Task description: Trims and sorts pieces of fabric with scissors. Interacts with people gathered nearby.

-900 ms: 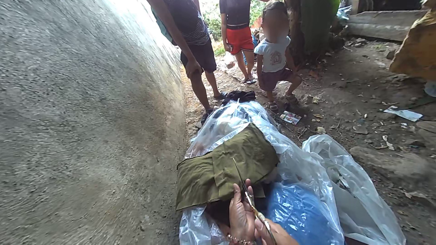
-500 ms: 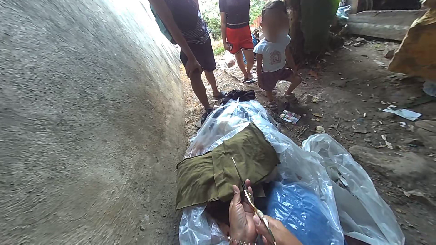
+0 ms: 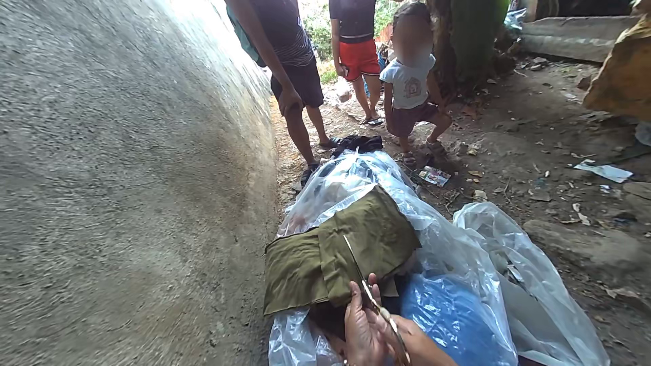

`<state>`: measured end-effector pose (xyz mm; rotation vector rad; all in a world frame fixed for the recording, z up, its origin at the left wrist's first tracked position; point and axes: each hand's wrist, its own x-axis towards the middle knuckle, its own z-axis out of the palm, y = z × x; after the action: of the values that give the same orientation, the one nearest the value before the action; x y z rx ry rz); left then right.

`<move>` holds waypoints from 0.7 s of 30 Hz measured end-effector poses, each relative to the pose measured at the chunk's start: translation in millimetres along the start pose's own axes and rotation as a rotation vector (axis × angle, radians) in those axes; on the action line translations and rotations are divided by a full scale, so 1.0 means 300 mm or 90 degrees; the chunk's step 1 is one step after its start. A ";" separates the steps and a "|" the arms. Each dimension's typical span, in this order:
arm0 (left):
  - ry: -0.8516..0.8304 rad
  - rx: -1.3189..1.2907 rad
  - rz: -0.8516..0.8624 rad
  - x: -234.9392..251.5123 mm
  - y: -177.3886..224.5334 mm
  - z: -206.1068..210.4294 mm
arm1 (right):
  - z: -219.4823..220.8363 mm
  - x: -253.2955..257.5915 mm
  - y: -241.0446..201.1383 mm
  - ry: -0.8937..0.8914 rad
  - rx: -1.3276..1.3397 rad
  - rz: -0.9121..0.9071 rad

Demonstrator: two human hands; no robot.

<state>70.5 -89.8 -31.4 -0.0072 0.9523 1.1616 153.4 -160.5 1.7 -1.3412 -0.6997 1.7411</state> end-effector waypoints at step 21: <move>-0.061 0.066 0.016 0.026 -0.031 -0.054 | -0.021 0.147 -0.024 -0.031 0.028 -0.025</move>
<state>68.0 -95.5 -50.5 0.1437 0.9288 1.1243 156.8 -119.6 -16.8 -1.2512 -0.7059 1.7519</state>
